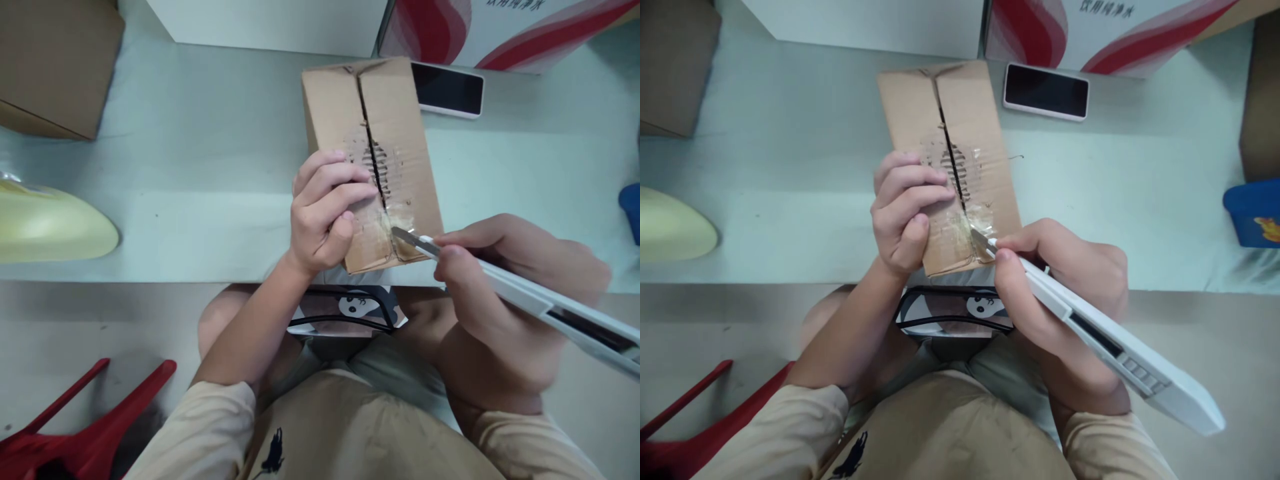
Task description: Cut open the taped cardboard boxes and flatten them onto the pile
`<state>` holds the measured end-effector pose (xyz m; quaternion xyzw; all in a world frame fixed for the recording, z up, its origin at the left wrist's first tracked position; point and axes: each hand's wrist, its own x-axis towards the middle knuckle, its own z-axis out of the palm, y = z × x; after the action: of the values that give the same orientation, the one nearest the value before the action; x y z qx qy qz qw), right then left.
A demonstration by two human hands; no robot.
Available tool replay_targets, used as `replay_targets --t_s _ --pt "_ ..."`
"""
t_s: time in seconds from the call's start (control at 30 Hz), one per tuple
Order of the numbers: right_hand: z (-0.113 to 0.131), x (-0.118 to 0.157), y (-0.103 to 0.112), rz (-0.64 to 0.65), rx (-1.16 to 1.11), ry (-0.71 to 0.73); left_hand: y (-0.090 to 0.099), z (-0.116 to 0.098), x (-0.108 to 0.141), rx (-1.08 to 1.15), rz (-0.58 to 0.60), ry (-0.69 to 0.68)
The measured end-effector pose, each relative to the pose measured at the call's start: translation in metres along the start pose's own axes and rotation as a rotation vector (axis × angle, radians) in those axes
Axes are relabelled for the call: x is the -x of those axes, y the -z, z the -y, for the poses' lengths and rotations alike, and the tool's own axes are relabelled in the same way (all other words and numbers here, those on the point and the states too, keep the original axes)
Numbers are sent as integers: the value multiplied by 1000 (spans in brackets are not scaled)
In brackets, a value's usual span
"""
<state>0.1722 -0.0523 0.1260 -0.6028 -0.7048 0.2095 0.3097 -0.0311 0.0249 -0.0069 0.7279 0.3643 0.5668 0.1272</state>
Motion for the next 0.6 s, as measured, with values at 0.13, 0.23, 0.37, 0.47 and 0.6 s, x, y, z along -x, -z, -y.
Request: replay_targets --t_s 0.13,0.23,0.37,0.47,0.6 --pt "9 -3 -5 -89 68 0 -1 0 0 -16 38 42" --pt "8 -7 -5 -65 102 34 0 -1 0 -31 9 -8" --pt "-1 -13 -4 40 8 118 2 -1 0 -48 39 9" --pt "-3 -13 -4 93 -14 131 3 -1 2 -12 59 44" --pt "2 -5 -2 13 49 80 4 -1 3 -29 95 99"
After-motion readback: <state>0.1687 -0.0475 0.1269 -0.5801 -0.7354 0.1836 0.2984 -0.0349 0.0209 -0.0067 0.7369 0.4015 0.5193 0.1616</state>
